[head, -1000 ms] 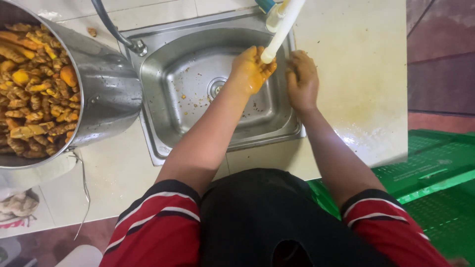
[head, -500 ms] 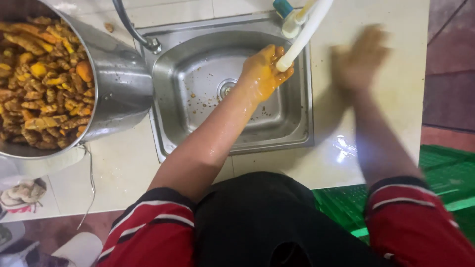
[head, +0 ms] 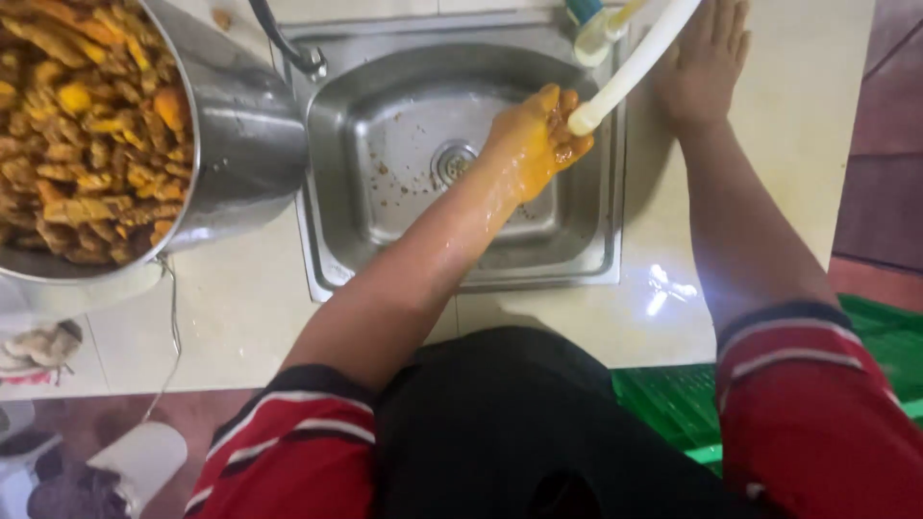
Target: Washing turmeric roots in a sink and transferring them to a large pot
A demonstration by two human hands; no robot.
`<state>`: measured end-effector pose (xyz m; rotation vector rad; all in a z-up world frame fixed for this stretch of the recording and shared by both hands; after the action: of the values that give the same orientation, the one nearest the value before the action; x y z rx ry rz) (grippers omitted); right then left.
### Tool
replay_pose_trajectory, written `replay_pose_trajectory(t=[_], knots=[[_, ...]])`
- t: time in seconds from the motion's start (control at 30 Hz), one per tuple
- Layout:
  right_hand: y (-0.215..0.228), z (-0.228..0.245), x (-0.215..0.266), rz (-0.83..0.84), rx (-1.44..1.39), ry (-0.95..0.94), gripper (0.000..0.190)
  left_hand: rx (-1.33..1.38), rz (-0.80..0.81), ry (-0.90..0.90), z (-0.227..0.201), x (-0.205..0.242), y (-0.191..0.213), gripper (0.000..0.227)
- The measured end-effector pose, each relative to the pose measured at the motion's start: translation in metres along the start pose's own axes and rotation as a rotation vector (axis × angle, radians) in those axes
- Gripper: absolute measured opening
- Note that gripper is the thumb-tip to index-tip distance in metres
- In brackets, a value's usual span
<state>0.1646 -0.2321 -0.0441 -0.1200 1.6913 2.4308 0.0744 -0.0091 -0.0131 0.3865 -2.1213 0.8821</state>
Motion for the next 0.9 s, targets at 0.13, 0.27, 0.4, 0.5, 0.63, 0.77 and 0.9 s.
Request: replay_pose_trajectory(t=[0.13,0.27,0.4,0.5,0.63,0.77,0.9], knots=[[0.036,0.111,0.037,0.163,-0.149,0.063,0.044,0.036,0.008,-0.041,-0.003,-0.001,-0.011,0.017],[0.006,0.106,0.144,0.297,0.02,0.45,0.055,0.103,0.204,-0.049,0.041,-0.059,-0.023,0.022],[0.046,0.092,0.2,0.313,-0.175,0.298,0.044,-0.06,0.565,-0.018,0.011,-0.021,-0.056,0.024],[0.052,0.078,0.218,0.262,-0.198,0.132,0.051,-0.185,0.286,-0.004,0.008,-0.022,-0.048,0.026],[0.061,0.072,0.222,0.119,-0.236,0.1,0.049,-0.195,0.556,0.185,0.042,-0.046,-0.057,0.028],[0.064,0.075,0.221,0.115,-0.214,0.08,0.048,-0.325,0.668,0.247,0.03,-0.009,-0.063,0.033],[0.064,0.076,0.222,0.116,-0.199,0.074,0.046,-0.409,0.721,0.266,0.03,-0.004,-0.067,0.033]])
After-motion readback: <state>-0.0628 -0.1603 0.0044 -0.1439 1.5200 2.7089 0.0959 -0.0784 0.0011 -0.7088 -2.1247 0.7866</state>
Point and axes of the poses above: each hand's wrist, its own x-axis away from the middle knuckle, its own y-axis out of the back of the hand, z = x × y, the point moved 7 cm from there along -x, towards the middle knuckle, and after that the axes turned 14 degrees about -y, right-handed, at the moved point
